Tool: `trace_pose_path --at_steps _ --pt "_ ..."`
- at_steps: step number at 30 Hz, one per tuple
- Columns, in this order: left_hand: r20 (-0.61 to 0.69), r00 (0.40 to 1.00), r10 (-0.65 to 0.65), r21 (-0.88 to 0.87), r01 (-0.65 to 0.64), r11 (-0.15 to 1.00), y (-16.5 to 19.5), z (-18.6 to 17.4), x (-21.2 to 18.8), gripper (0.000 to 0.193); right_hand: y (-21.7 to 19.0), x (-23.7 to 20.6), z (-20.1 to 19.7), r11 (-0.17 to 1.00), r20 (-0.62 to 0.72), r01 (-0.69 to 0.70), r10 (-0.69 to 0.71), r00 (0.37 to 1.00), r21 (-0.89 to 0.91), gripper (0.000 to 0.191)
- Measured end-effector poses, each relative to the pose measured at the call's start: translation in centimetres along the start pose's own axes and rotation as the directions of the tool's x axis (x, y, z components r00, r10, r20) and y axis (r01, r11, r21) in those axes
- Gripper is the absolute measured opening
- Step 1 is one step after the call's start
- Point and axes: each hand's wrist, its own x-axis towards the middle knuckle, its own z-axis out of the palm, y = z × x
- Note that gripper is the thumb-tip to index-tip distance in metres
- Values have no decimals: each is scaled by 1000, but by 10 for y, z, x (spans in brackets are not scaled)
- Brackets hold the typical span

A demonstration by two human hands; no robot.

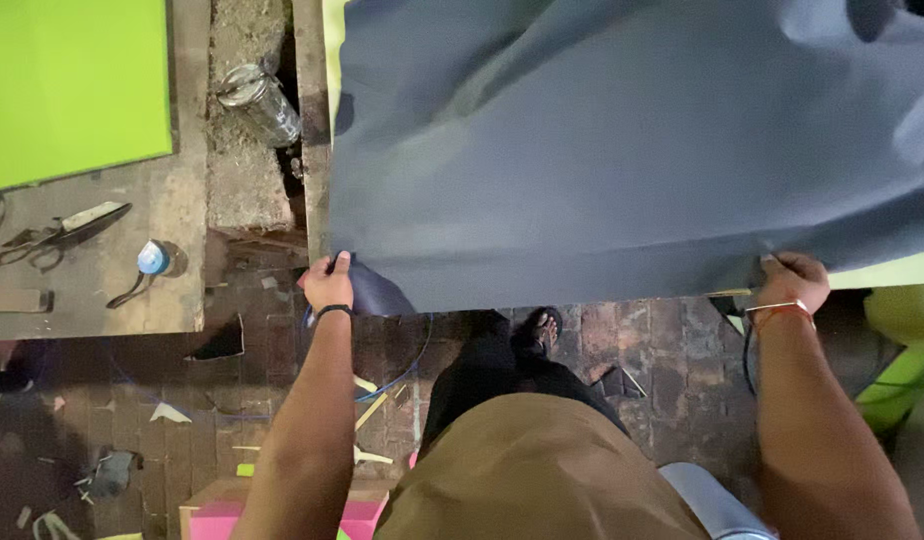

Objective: The person cuts a dark gray foam sheet along a yellow foam strip using a straight blade, then sprays adhesive onto a yellow foam sheet and presses the gray sheet onto it. They repeat the process with another gray sheet, aligning and smoothing it before trimming excess edges.

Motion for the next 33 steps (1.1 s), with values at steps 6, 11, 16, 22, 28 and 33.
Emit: trace_pose_path --at_steps 6,11,16,22,28,33 --pt "17 1000 11 -67 -9 998 4 -2 -7 44 -42 -1 -10 934 341 -205 98 935 292 18" --pt "-9 998 -59 -25 59 998 5 2 -9 41 -52 16 -39 837 380 8 -257 889 548 19" --pt "-22 999 -46 -9 45 999 4 6 -15 38 -10 11 -29 991 149 -111 122 981 -78 19" --pt "-48 998 29 168 -20 986 3 7 -18 40 1 8 -16 984 47 48 -40 998 -174 22" --pt "-67 976 207 278 -181 943 -10 5 -37 33 10 9 -23 902 139 194 -151 979 -386 24" --pt "-77 978 196 246 -172 954 -22 -5 -50 33 4 5 -21 823 144 145 -78 986 -549 27"
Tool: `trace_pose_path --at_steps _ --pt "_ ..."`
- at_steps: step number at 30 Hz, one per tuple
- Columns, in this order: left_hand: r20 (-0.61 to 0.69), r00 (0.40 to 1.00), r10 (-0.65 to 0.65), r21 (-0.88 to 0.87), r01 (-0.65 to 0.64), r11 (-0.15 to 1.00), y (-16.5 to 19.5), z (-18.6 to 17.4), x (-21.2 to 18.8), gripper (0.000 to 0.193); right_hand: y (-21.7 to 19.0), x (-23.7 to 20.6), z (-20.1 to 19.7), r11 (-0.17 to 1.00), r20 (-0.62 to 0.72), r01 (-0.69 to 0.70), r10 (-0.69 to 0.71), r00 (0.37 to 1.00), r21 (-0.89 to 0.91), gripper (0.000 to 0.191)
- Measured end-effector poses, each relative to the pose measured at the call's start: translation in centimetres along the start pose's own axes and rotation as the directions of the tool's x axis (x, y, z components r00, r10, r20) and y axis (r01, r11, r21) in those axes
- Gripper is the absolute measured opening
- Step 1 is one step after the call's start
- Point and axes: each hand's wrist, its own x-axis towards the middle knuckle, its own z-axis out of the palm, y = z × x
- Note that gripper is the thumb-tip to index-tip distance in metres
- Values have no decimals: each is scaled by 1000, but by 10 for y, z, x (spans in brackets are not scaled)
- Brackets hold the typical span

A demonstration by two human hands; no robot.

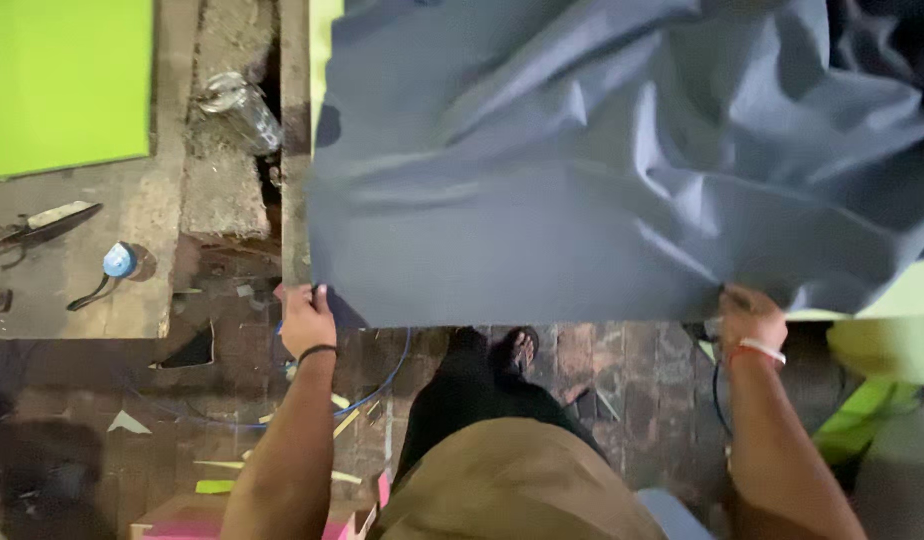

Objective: The person cuts a dark gray foam sheet along a yellow foam strip using a straight blade, then sprays adhesive onto a yellow foam sheet and presses the gray sheet onto it. They repeat the process with another gray sheet, aligning and smoothing it before trimming excess edges.

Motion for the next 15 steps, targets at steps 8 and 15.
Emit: trace_pose_path --at_steps 8,15 --pt "-81 986 -145 129 155 980 15 -7 2 54 -92 -4 16 759 524 282 91 847 -587 44" --pt "-68 985 159 -180 -169 969 65 41 104 38 -229 31 94 860 577 437 -222 786 -263 35"
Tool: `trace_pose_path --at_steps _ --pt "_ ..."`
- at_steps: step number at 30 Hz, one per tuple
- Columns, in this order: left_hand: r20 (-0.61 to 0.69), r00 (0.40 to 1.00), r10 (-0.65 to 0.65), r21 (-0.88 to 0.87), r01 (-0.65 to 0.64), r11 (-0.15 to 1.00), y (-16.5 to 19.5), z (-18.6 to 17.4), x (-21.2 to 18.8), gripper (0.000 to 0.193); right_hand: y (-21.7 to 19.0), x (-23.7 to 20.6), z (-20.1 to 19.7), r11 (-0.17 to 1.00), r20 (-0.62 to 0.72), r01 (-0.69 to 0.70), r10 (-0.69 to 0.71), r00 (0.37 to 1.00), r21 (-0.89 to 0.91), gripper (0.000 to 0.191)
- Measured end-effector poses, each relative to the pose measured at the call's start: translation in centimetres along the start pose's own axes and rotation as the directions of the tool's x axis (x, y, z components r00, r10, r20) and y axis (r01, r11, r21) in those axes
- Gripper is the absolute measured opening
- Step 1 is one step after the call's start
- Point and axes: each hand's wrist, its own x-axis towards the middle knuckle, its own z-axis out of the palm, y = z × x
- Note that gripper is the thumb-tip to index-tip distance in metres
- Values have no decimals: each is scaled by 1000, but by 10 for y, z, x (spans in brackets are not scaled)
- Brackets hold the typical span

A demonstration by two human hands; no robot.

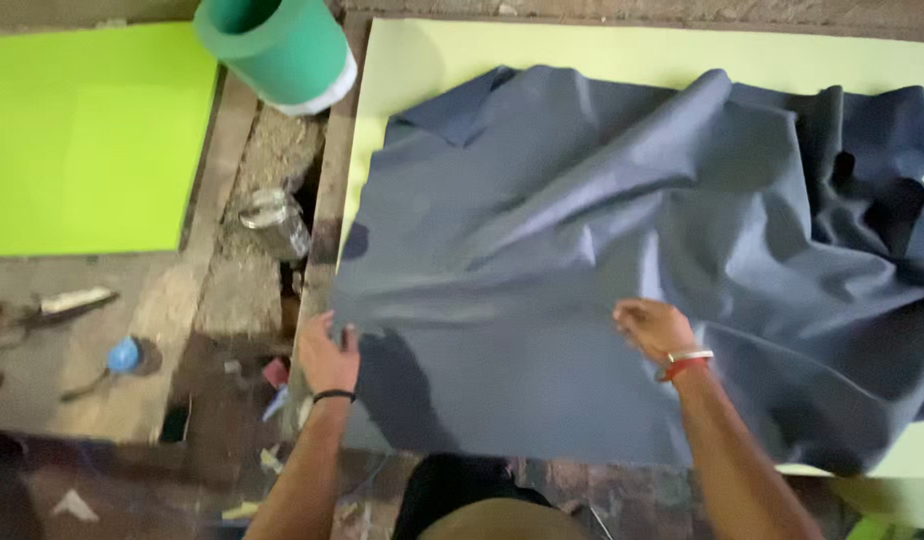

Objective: The person cuts a dark gray foam sheet along a yellow foam strip using a straight blade, then sprays adhesive onto a yellow foam sheet and presses the gray sheet onto it. They repeat the process with another gray sheet, aligning and smoothing it before trimming excess edges.

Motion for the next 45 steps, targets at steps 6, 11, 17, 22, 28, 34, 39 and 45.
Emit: trace_pose_path --at_steps 6,11,17,22,28,34,39,45 --pt "139 961 238 -144 -218 965 70 87 148 34 -83 115 -42 986 -262 160 -142 955 49 26" --pt "294 891 346 -124 -324 938 130 160 254 37 -132 213 -84 969 -432 218 -248 867 -120 28" --pt "269 850 453 -72 -452 889 184 227 324 66 -156 317 -135 956 -365 76 -181 913 -284 47" --pt "413 881 232 97 -296 950 190 256 363 26 -165 373 -156 821 -310 180 -395 865 -542 93" --pt "202 970 132 -116 -110 987 171 261 407 6 -169 402 -174 846 -88 20 -79 993 -533 79" --pt "-143 952 271 -294 -302 907 169 236 466 10 -179 425 -195 832 -244 158 -329 912 -532 48" --pt "30 907 419 -393 -375 840 150 199 502 47 -198 438 -210 841 -383 292 -481 789 -455 43" --pt "434 845 313 -246 -223 943 132 223 510 87 -213 456 -175 855 -510 279 -491 706 -437 34"
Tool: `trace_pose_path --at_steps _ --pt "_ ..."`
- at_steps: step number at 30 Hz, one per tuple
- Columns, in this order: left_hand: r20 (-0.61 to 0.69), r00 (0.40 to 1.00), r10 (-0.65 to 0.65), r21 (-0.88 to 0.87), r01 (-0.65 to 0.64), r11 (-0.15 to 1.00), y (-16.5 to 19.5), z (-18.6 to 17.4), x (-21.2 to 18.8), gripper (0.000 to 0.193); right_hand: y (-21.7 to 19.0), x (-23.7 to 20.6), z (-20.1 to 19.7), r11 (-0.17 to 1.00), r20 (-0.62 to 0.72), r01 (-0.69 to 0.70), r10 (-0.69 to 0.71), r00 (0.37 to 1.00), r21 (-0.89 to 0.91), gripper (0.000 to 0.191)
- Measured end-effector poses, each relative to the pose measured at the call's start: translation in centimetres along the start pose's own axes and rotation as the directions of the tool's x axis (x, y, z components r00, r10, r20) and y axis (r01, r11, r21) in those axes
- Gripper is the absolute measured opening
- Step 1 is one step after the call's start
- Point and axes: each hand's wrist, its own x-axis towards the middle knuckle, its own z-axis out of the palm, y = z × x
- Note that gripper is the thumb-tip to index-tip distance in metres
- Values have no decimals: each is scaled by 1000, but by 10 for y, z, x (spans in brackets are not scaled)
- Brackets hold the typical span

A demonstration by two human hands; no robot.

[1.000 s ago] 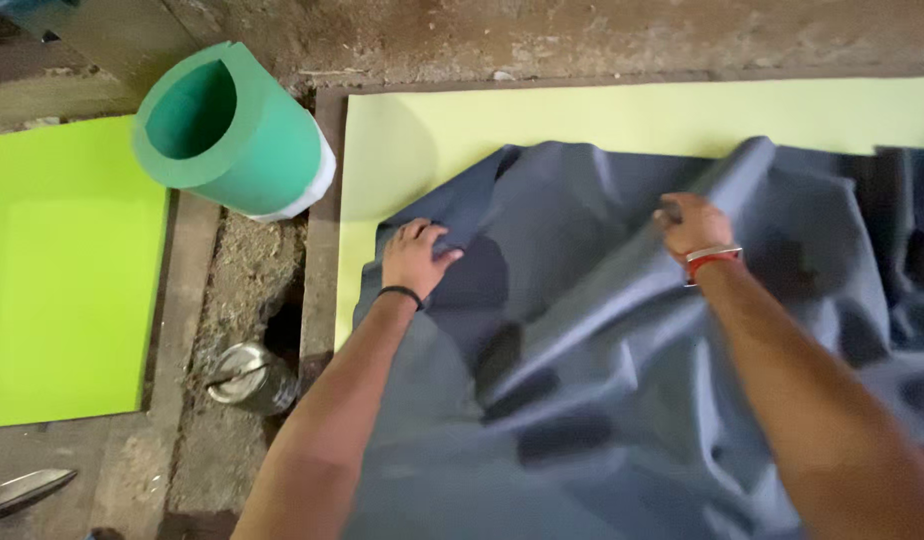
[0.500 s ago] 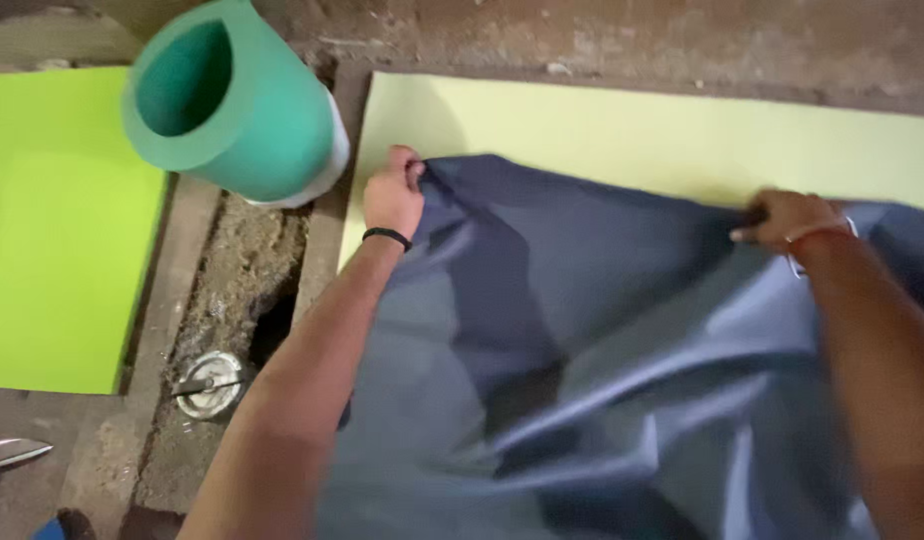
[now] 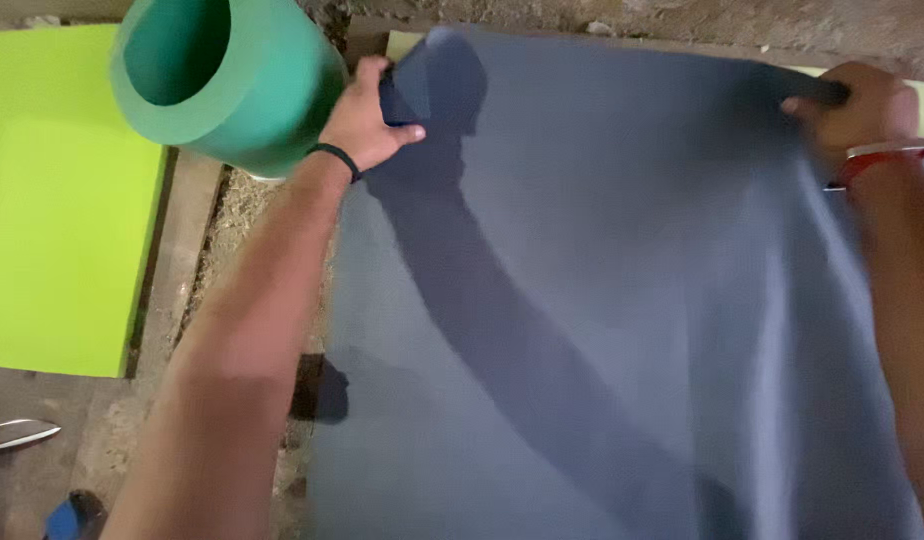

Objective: The person cuts a dark gray foam sheet along a yellow foam strip using a straight blade, then sprays adhesive onto a yellow foam sheet and presses the gray sheet onto it. They repeat the process with another gray sheet, aligning and smoothing it before trimming excess edges.

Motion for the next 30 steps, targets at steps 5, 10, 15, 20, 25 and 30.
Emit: trace_pose_path --at_steps 5,10,15,20,25,30 --pt "-162 968 -194 259 231 938 -29 37 22 32 -5 12 36 994 59 -105 107 992 -40 39" --pt "-279 922 -268 324 353 878 -39 53 36 20 -2 13 58 988 55 -137 133 990 72 34" --pt "-324 882 -342 317 441 840 -43 61 35 17 4 17 63 970 94 -241 236 967 40 34" --pt "-422 869 -259 316 409 856 -40 56 33 42 7 18 69 990 40 -127 124 991 68 40" --pt "-13 996 89 425 -75 902 49 107 -22 62 2 23 81 979 69 -205 206 976 -12 36" --pt "405 898 171 409 -345 845 81 117 -55 79 -4 28 86 967 81 -244 238 968 73 37"
